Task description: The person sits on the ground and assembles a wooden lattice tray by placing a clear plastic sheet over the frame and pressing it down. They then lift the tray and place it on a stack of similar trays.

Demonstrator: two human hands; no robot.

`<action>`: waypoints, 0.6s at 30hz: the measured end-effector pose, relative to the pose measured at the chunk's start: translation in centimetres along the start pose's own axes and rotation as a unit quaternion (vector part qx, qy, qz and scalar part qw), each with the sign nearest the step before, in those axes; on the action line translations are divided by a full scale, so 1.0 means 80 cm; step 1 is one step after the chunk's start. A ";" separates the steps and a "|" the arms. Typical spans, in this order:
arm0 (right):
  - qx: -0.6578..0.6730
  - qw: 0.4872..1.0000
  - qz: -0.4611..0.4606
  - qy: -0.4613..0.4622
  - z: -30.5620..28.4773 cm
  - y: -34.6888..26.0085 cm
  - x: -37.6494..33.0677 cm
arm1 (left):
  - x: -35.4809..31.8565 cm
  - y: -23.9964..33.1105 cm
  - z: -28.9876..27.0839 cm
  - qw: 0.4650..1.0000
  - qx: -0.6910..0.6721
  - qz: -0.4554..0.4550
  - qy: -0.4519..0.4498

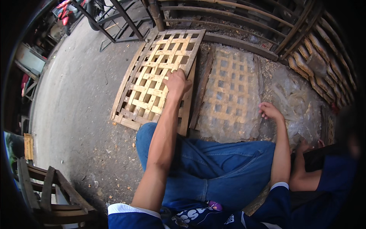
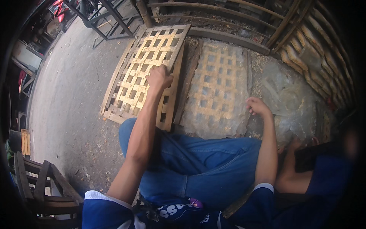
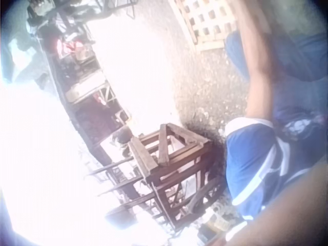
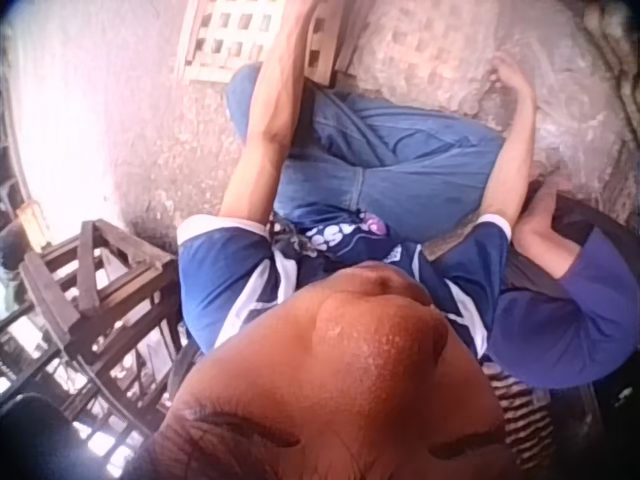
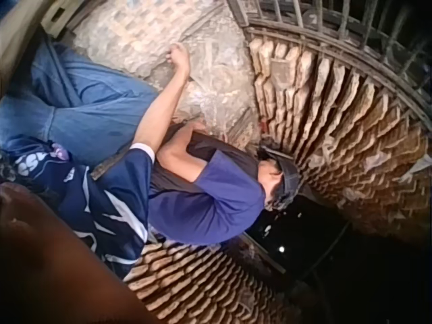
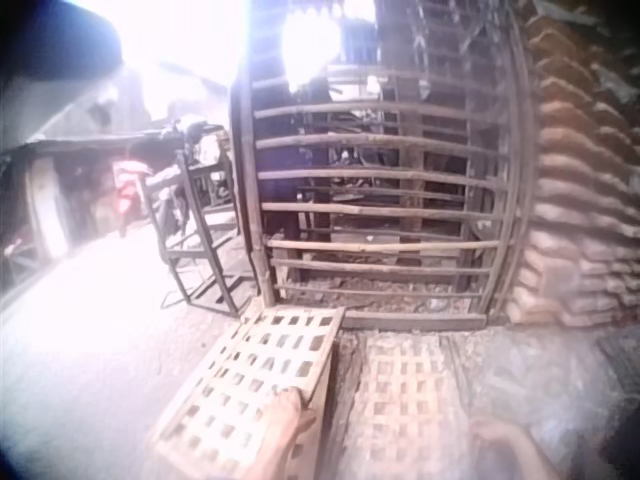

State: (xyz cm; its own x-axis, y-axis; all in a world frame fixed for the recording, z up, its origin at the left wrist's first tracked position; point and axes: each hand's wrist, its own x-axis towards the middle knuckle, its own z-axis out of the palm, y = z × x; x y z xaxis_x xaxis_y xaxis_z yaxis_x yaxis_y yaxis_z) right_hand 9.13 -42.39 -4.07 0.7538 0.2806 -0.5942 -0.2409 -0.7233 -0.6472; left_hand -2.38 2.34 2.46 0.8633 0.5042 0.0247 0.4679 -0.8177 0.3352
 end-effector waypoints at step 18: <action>0.013 1.000 0.024 0.011 -0.004 -0.017 -0.005 | -0.022 0.044 -0.066 0.957 -0.038 0.133 0.257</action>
State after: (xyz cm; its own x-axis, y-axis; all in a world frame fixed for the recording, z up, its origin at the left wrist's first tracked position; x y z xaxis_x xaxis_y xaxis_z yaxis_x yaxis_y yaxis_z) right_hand 9.39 -41.76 -2.82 0.7543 0.2318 -0.6143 -0.2929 -0.7185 -0.6309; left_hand -3.27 0.04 8.54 0.7338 0.3671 0.5717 0.2132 -0.9234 0.3192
